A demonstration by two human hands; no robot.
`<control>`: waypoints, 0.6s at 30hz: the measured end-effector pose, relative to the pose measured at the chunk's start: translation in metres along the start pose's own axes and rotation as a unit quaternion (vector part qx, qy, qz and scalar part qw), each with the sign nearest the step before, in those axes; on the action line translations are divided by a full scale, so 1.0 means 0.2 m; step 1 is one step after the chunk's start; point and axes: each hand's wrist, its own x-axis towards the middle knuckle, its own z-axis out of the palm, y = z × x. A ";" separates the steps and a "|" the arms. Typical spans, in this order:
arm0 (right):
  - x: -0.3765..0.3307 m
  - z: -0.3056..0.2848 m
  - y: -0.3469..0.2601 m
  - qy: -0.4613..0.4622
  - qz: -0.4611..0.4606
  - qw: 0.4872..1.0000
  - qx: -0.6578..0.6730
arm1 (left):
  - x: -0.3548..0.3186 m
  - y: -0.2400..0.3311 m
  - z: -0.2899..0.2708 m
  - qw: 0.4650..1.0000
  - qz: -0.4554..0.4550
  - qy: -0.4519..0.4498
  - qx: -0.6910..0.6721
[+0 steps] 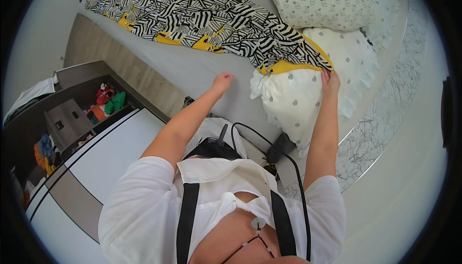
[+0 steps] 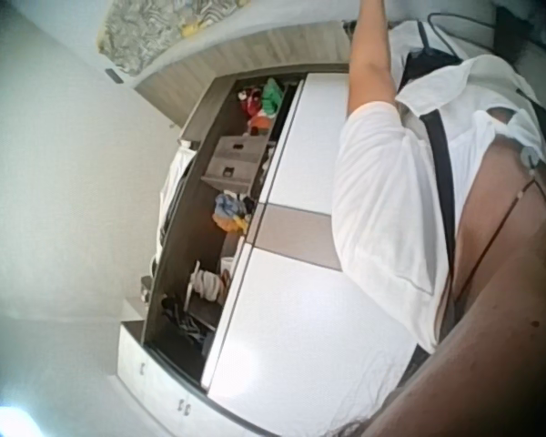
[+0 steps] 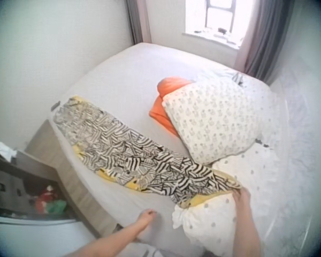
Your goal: The person takes a shirt from a closet shelf, spreads it out on a bed, folds the sides inward, folds it in half, and places it back onto a shelf inside the closet.
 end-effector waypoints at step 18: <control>0.08 0.10 -0.01 0.050 -0.052 0.997 -0.035 | 0.51 0.28 0.07 0.923 -0.103 0.103 -0.357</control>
